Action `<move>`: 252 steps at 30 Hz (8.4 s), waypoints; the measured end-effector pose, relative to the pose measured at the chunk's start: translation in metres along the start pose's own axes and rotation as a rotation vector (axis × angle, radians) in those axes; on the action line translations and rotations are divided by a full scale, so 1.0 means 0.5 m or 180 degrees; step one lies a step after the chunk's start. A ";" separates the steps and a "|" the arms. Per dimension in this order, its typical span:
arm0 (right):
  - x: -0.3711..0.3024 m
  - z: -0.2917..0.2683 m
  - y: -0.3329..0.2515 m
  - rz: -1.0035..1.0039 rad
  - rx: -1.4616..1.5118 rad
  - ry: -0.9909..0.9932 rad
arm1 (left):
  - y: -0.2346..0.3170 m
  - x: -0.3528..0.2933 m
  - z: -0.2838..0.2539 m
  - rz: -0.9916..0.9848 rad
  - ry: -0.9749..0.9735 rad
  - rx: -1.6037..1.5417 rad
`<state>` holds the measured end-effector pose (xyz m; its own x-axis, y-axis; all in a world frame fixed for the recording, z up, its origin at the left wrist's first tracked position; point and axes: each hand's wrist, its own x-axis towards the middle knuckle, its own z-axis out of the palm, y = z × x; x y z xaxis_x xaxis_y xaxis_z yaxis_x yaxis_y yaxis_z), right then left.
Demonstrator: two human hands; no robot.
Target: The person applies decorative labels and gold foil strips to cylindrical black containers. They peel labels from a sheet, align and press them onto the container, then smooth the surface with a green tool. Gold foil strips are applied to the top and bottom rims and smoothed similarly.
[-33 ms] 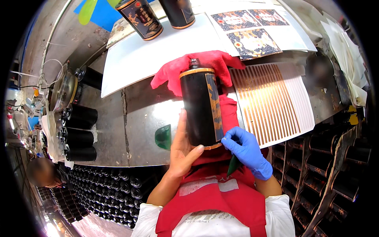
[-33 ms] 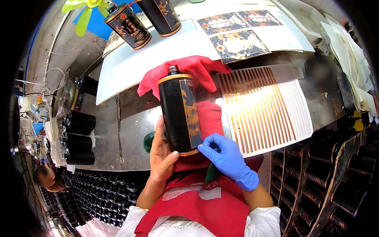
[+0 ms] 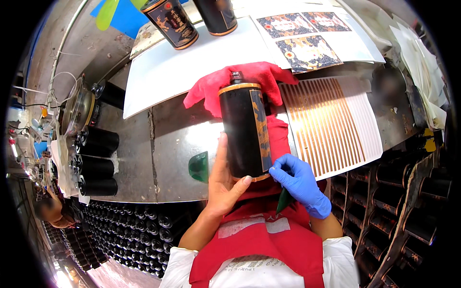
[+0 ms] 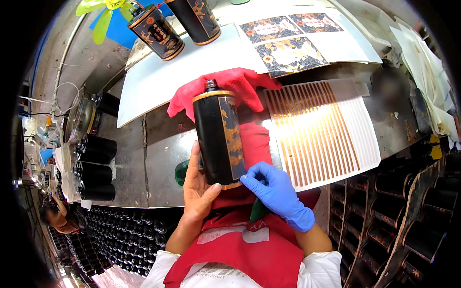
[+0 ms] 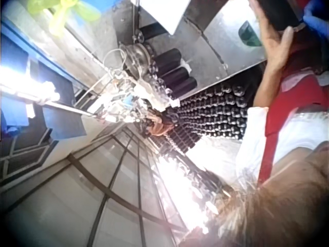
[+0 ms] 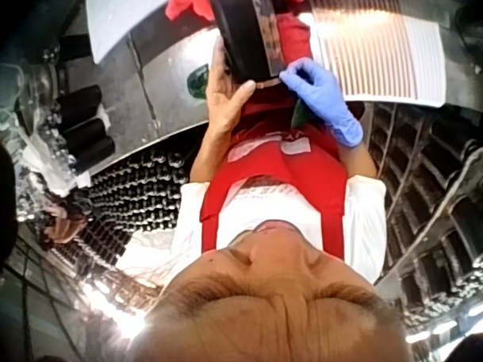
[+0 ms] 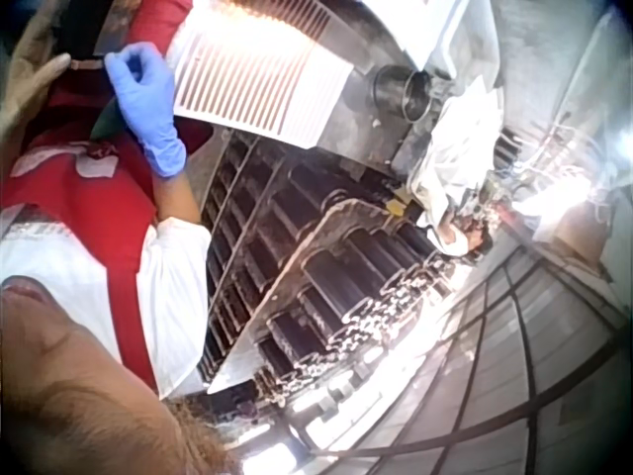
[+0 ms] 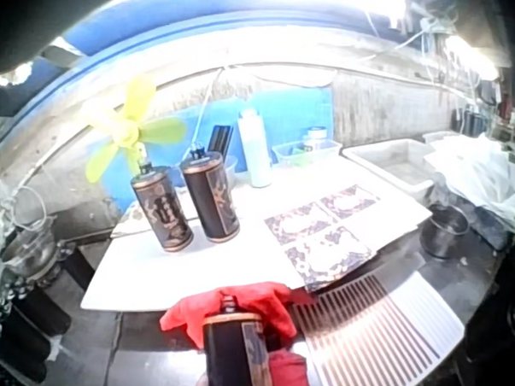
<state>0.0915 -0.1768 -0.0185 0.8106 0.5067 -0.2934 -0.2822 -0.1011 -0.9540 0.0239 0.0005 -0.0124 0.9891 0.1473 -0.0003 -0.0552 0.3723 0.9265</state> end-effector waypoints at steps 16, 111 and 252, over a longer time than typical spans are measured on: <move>-0.035 -0.090 0.006 0.0149 0.1600 0.0768 | -0.005 0.017 0.024 0.0804 0.0056 0.2631; -0.080 0.029 -0.025 -0.0987 -0.0703 0.1159 | 0.021 -0.005 -0.004 0.1147 -0.0162 0.4143; 0.222 -0.346 -0.157 -0.2133 -0.0569 0.2924 | 0.017 0.101 0.008 -0.0074 0.0359 0.0212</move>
<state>0.2923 -0.2607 0.0134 0.8591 -0.3033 0.4123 0.3640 -0.2042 -0.9087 0.0738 0.0072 -0.0032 0.9681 0.2429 -0.0611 -0.0194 0.3158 0.9486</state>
